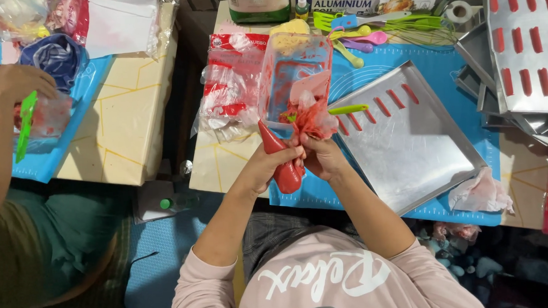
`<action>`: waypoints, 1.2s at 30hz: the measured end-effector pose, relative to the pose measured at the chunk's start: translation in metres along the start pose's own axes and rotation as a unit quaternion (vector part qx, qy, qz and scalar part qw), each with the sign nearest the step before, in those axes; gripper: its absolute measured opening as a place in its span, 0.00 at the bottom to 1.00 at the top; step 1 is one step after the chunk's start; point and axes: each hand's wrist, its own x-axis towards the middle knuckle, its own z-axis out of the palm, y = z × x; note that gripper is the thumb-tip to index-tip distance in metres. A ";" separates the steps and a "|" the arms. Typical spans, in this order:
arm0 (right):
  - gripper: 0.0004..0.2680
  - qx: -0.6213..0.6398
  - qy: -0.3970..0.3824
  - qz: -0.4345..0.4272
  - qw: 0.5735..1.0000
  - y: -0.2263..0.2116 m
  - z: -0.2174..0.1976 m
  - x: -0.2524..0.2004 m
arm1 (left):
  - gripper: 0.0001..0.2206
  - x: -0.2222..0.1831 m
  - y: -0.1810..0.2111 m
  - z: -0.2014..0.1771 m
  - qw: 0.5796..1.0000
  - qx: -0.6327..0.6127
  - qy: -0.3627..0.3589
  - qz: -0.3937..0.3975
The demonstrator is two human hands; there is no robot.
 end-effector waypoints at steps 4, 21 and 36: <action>0.09 -0.003 0.035 -0.042 0.998 -0.008 0.026 -0.004 | 0.08 0.010 -0.014 -0.010 0.998 0.037 0.002 0.057; 0.05 0.059 0.159 -0.055 0.984 -0.021 0.051 0.000 | 0.08 0.016 -0.021 -0.016 0.986 0.139 0.016 0.091; 0.07 0.056 0.242 -0.057 0.967 -0.023 0.059 0.009 | 0.07 0.021 -0.017 -0.020 0.982 0.169 0.021 0.084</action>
